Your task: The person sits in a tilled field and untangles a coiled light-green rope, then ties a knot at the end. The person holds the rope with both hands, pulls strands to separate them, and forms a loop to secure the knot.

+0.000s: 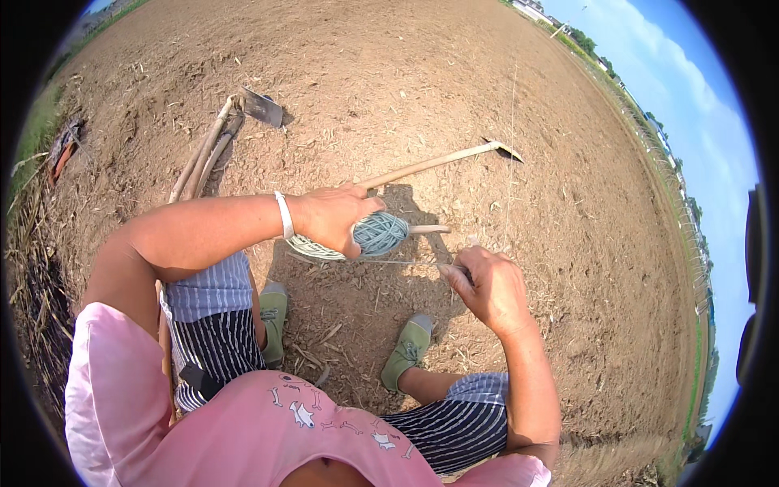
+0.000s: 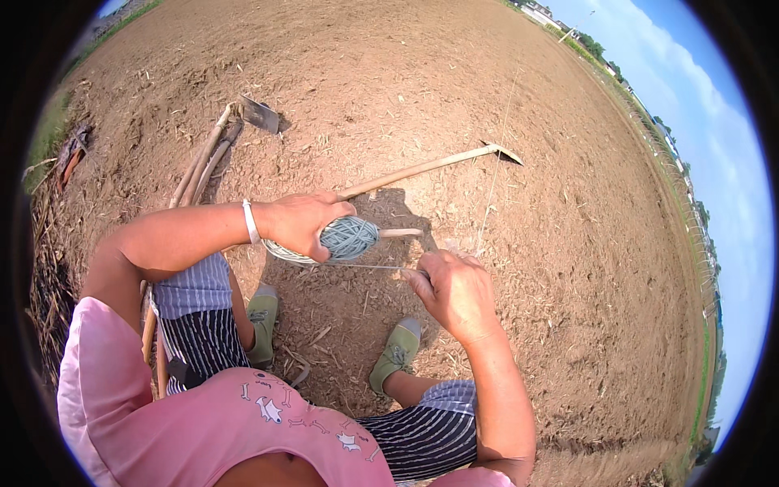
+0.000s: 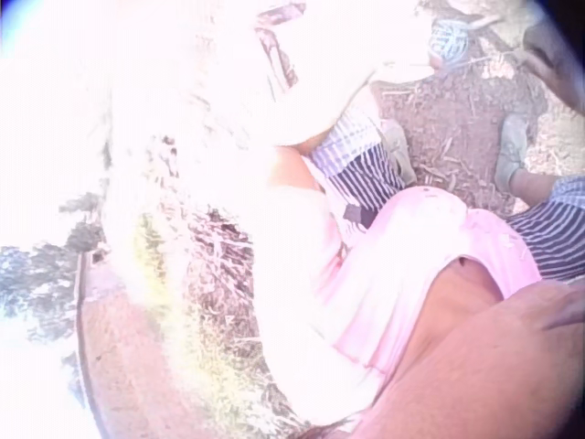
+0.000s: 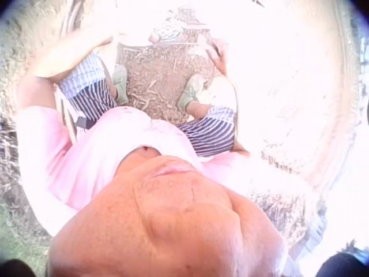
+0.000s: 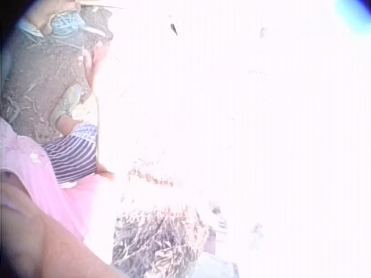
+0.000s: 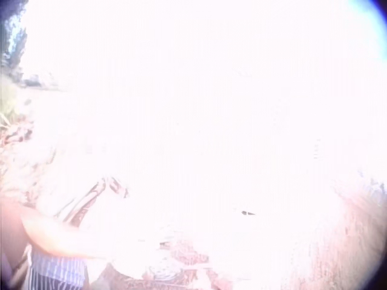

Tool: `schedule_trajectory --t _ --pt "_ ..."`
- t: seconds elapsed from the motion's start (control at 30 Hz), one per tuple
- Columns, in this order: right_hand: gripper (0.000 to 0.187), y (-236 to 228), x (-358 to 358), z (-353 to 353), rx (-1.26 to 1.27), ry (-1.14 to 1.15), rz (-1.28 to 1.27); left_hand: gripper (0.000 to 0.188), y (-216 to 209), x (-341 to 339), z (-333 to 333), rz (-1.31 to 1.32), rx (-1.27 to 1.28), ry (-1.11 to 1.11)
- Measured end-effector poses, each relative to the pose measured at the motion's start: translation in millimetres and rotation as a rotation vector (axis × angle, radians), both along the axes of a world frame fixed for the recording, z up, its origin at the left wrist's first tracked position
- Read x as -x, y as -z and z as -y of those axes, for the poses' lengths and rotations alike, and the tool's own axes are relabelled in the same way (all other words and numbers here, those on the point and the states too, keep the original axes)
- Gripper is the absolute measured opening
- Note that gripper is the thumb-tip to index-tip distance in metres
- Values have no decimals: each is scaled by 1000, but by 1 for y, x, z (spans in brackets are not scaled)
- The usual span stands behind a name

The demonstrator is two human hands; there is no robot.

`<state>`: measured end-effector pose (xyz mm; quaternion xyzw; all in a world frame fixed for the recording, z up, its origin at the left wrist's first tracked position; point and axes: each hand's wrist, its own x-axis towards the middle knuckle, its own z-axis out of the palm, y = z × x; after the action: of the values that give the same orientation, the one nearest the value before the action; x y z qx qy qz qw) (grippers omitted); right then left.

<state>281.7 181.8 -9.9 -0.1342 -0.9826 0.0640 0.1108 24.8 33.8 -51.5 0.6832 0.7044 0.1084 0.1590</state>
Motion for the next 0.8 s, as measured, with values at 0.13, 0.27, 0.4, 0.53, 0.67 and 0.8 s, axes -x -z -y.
schedule_trajectory --t 0.13,0.27,0.4,0.53,0.67,0.8 --pt "23 -15 -6 -5 76 115 -102 81 2 -20 16 -18 71 334" --pt "27 4 -18 -32 359 289 -186 83 -16 -35 17 278 -193 423" --pt "36 13 -16 -28 796 134 -268 82 -57 -31 13 614 -447 209" --pt "30 -13 -1 17 954 21 -278 82 -75 -15 4 876 -703 -57" --pt "29 -14 12 43 938 -104 -235 76 -89 -6 1 996 -991 -267" --pt "24 7 21 39 763 -191 -81 65 -102 -7 14 1579 -932 -290"
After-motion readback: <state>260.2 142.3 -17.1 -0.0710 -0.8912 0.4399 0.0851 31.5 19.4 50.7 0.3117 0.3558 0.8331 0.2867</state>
